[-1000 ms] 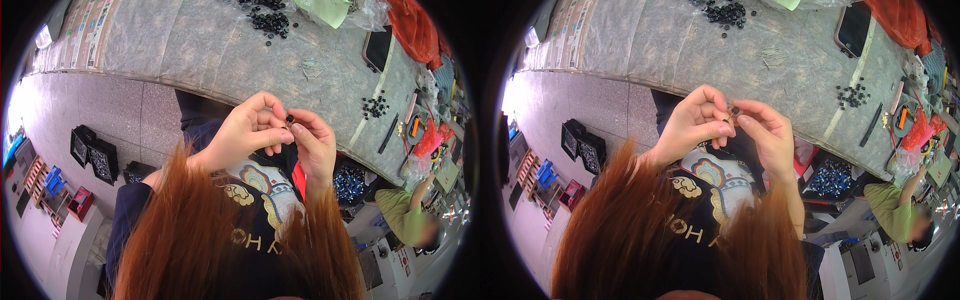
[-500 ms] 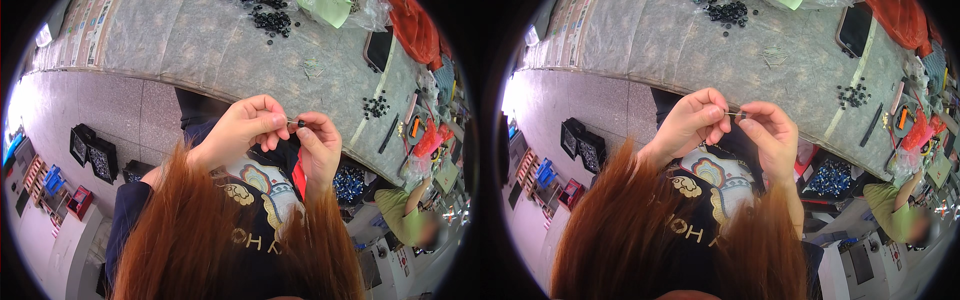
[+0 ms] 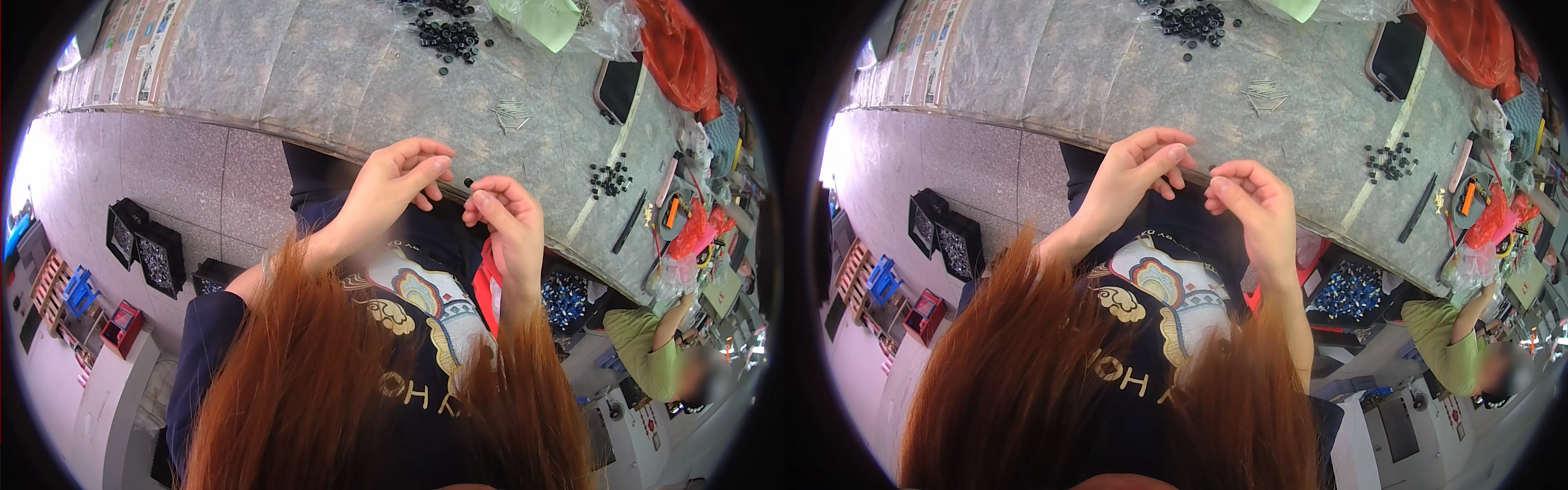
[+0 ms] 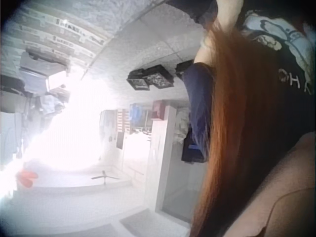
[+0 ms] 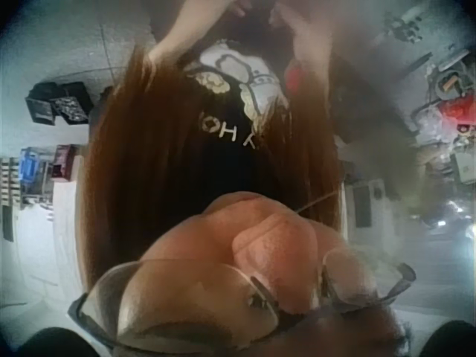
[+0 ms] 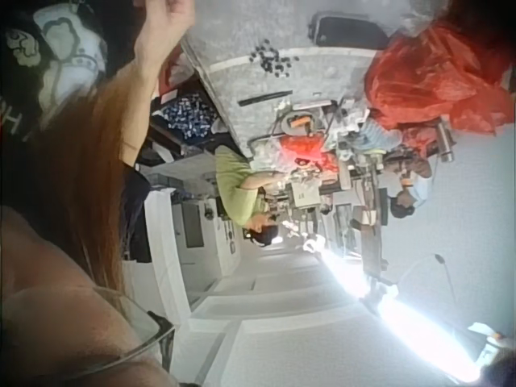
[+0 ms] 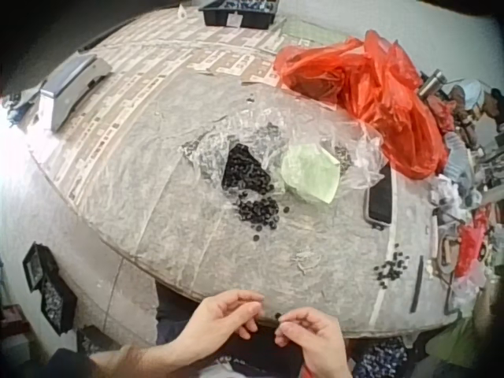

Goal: Assembling small black plastic components by inserting metal pins into them at a workbench.

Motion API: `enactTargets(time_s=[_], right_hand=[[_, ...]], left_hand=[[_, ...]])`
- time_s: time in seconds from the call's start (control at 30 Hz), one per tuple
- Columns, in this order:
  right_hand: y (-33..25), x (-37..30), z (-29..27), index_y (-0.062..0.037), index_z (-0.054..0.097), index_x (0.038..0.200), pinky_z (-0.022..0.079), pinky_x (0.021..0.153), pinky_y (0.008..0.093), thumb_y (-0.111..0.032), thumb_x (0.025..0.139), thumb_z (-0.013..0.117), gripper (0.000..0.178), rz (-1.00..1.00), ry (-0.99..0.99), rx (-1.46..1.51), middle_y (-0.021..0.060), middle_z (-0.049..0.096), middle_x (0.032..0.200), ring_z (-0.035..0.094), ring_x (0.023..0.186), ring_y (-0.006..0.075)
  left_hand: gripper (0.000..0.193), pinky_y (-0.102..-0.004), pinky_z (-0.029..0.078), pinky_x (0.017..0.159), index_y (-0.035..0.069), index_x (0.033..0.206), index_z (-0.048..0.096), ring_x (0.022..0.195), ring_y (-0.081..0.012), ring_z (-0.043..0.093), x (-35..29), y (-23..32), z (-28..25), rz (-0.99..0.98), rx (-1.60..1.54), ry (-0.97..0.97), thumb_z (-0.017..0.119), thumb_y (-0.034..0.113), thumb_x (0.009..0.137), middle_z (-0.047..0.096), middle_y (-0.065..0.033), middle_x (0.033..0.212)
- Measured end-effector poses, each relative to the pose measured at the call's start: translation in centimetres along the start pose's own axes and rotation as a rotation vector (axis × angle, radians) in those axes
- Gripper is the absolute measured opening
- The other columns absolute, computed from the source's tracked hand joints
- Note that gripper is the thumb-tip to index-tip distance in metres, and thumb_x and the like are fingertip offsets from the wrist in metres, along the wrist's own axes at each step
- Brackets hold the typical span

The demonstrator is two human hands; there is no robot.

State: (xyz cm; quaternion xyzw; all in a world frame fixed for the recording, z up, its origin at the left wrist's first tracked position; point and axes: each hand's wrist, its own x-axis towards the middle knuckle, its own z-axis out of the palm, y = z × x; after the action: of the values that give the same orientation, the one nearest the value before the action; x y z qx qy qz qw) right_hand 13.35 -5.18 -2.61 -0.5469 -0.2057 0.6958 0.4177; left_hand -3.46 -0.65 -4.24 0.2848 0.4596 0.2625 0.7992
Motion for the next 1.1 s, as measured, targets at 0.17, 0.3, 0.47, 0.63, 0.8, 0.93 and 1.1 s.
enactTargets(time_s=[0.17, 0.3, 0.47, 0.63, 0.8, 0.93, 1.1], right_hand=[[0.6, 1.6, -0.5, 0.0009, 0.055, 0.091, 0.045, 0.058, 0.0217, -0.008, 0.081, 0.054, 0.013, 0.113, 0.048, -0.092, 0.0070, 0.060, 0.076, 0.057, 0.066, 0.0115], [0.7, 1.8, -0.5, 0.0014, 0.055, 0.090, 0.046, 0.059, 0.0217, -0.008, 0.082, 0.053, 0.013, 0.110, 0.008, -0.175, 0.0070, 0.060, 0.076, 0.057, 0.066, 0.0112], [0.7, 1.8, -1.1, 0.0028, 0.056, 0.087, 0.045, 0.061, 0.0219, -0.006, 0.081, 0.052, 0.012, 0.101, -0.047, -0.139, 0.0070, 0.060, 0.076, 0.056, 0.066, 0.0107], [1.0, 1.7, -1.3, 0.0031, 0.057, 0.085, 0.043, 0.062, 0.0225, -0.005, 0.080, 0.053, 0.010, 0.137, -0.002, -0.096, 0.0066, 0.059, 0.075, 0.054, 0.065, 0.0109], [0.6, 1.6, -0.3, 0.0036, 0.057, 0.083, 0.043, 0.061, 0.0236, -0.004, 0.079, 0.053, 0.009, 0.182, 0.070, -0.033, 0.0071, 0.059, 0.073, 0.053, 0.064, 0.0114], [0.3, 1.4, 0.4, 0.0042, 0.057, 0.082, 0.042, 0.060, 0.0235, -0.003, 0.079, 0.054, 0.008, 0.197, 0.108, -0.037, 0.0071, 0.058, 0.072, 0.052, 0.064, 0.0112], [0.6, 1.3, 0.4, 0.0044, 0.057, 0.082, 0.042, 0.060, 0.0231, -0.004, 0.079, 0.054, 0.009, 0.201, 0.129, -0.026, 0.0069, 0.058, 0.071, 0.052, 0.064, 0.0107]], left_hand=[[0.024, -0.0189, 0.044, 0.053, 0.000, 0.103, 0.050, 0.062, -0.0068, 0.052, 0.6, -0.5, 0.0, 0.020, 0.063, -0.011, 0.052, 0.015, 0.084, 0.056, -0.0042, 0.075], [0.034, -0.0197, 0.041, 0.052, -0.001, 0.105, 0.050, 0.061, -0.0060, 0.050, 1.1, -0.3, 0.9, -0.002, 0.238, -0.128, 0.059, 0.019, 0.079, 0.054, -0.0027, 0.070], [0.035, -0.0215, 0.040, 0.048, 0.001, 0.105, 0.054, 0.052, -0.0058, 0.048, 1.8, 0.3, 1.4, -0.057, 0.334, -0.119, 0.062, 0.019, 0.076, 0.055, -0.0016, 0.059], [0.028, -0.0210, 0.040, 0.049, 0.001, 0.098, 0.059, 0.053, -0.0054, 0.048, 2.1, -0.2, 1.3, -0.108, 0.257, -0.156, 0.061, 0.020, 0.077, 0.056, -0.0018, 0.060], [0.027, -0.0207, 0.041, 0.050, 0.002, 0.097, 0.060, 0.053, -0.0053, 0.049, 2.3, 0.2, 1.0, -0.141, 0.236, -0.180, 0.060, 0.020, 0.078, 0.056, -0.0013, 0.060], [0.026, -0.0256, 0.041, 0.050, 0.001, 0.094, 0.059, 0.052, -0.0107, 0.051, 2.3, 0.5, 0.9, -0.188, 0.213, -0.188, 0.057, 0.022, 0.079, 0.057, -0.0066, 0.060], [0.026, -0.0259, 0.041, 0.050, 0.001, 0.094, 0.058, 0.052, -0.0104, 0.050, 2.4, 0.6, 0.9, -0.213, 0.226, -0.197, 0.057, 0.022, 0.079, 0.056, -0.0064, 0.060]])
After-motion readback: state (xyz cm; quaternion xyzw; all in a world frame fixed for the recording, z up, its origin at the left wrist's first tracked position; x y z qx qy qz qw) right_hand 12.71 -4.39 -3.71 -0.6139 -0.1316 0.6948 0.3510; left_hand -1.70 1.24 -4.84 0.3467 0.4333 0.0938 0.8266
